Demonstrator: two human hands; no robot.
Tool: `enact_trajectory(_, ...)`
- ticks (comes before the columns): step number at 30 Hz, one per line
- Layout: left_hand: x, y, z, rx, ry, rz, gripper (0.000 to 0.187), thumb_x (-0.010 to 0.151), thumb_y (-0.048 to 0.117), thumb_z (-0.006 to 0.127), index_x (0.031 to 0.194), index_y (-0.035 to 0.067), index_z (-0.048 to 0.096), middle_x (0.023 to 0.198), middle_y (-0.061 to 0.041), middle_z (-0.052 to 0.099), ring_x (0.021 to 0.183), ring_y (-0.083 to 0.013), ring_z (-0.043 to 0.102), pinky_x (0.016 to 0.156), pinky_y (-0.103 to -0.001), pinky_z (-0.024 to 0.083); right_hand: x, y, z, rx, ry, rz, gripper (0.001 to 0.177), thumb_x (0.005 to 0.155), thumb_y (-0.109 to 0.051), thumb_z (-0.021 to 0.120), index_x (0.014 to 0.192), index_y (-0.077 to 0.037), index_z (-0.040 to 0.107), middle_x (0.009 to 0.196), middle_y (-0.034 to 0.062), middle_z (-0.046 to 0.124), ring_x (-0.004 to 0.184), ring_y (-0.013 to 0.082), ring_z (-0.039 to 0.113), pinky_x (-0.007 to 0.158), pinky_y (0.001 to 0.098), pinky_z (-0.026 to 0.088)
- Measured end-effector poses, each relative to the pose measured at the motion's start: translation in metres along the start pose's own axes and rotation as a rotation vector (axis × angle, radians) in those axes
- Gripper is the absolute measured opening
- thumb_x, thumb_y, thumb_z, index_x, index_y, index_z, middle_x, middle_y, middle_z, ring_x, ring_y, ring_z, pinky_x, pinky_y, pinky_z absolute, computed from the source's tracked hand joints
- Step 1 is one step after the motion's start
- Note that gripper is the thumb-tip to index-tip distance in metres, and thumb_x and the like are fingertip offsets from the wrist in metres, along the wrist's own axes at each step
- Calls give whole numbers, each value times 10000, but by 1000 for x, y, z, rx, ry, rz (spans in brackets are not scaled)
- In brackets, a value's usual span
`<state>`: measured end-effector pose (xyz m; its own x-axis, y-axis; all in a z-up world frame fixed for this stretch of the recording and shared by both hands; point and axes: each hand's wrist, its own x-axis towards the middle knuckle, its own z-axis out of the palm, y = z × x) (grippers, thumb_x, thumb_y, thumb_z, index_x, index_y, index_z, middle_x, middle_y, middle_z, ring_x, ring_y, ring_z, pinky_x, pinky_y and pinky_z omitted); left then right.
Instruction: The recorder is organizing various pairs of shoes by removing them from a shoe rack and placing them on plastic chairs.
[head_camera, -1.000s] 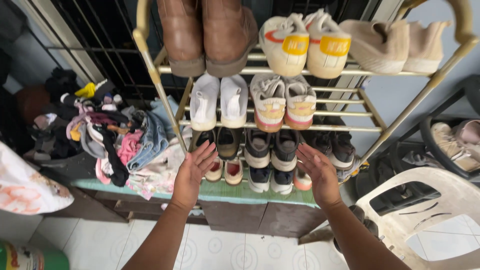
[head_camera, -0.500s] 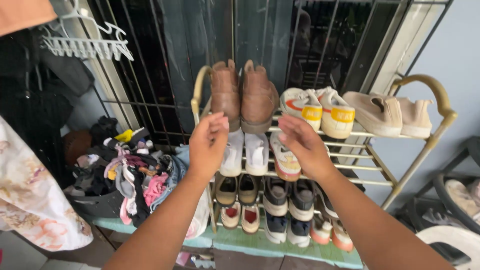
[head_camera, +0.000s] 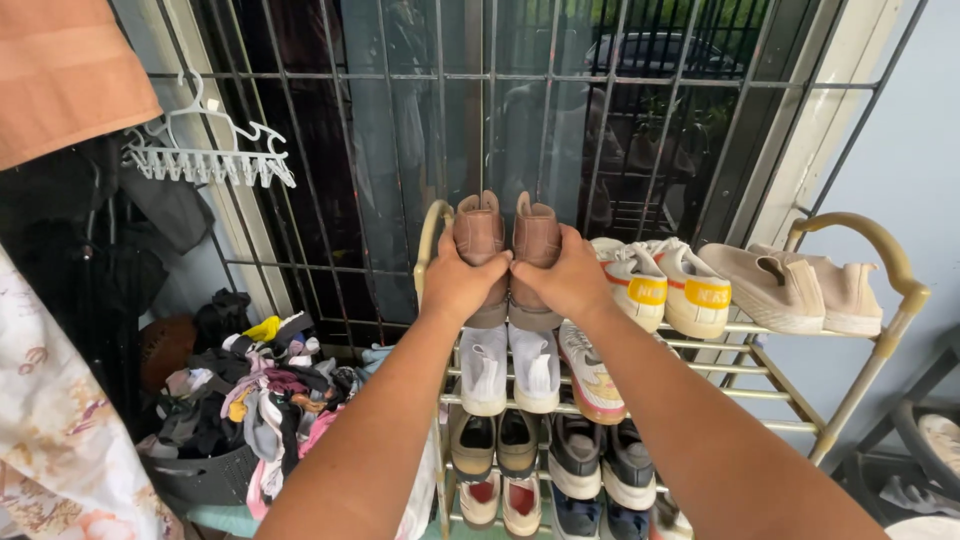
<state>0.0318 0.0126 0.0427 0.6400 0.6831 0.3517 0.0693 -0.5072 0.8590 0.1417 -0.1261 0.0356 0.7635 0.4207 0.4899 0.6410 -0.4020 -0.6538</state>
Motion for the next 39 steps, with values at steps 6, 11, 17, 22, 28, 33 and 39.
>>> enact_trajectory(6, 13, -14, 15, 6, -28, -79, 1142, 632, 419, 808, 1565, 106, 230, 1302, -226, 648, 1183, -373, 666, 999, -434, 531, -10, -11, 4, 247, -28, 156, 1011, 615, -400, 840, 1464, -103, 378, 1329, 167, 635, 1225, 284, 646, 1004, 391, 520)
enact_trajectory(11, -2, -11, 27, -30, 113, -10, 834, 723, 363, 777, 1446, 136, 427, 1259, -227, 655, 1158, -415, 651, 995, -475, 515, -18, -8, 9, 128, 39, 120, 868, 721, -404, 789, 1457, -111, 433, 1282, 192, 674, 1183, 320, 671, 985, 406, 531)
enact_trajectory(17, -27, -14, 36, -109, 245, 229, 704, 813, 212, 692, 1459, 114, 432, 1356, -263, 563, 1233, -465, 555, 1036, -529, 454, -34, -1, 13, 177, 195, -32, 618, 806, -337, 734, 1318, -64, 522, 1192, 206, 701, 1099, 357, 691, 938, 437, 534)
enact_trajectory(22, -50, -20, 43, -111, 337, 415, 678, 828, 180, 698, 1461, 105, 469, 1453, -280, 509, 1333, -495, 478, 1120, -551, 390, -64, -13, 5, 186, 278, -158, 481, 830, -265, 716, 1223, -41, 551, 1133, 215, 692, 1023, 388, 688, 871, 455, 539)
enact_trajectory(28, -87, 14, 31, -131, 339, 558, 695, 845, 171, 712, 1488, 87, 460, 1512, -301, 445, 1439, -496, 397, 1190, -563, 314, -90, -21, -29, 282, 298, -231, 385, 865, -184, 734, 1166, -33, 549, 1065, 172, 737, 955, 273, 734, 831, 366, 566)
enact_trajectory(33, -116, 64, 35, -181, 372, 755, 747, 847, 159, 736, 1526, 92, 432, 1579, -280, 408, 1468, -501, 385, 1254, -587, 278, -111, -25, -85, 402, 378, -325, 611, 902, -142, 729, 1430, -15, 451, 1262, 103, 680, 1136, 155, 684, 938, 300, 561)
enact_trajectory(39, -155, 117, 85, -373, 196, 921, 824, 838, 187, 773, 1546, 46, 376, 1549, -256, 443, 1475, -465, 432, 1279, -595, 268, -164, -6, -164, 104, 652, -217, 651, 884, -140, 770, 1433, -9, 445, 1264, 97, 688, 1108, 155, 708, 906, 306, 584)
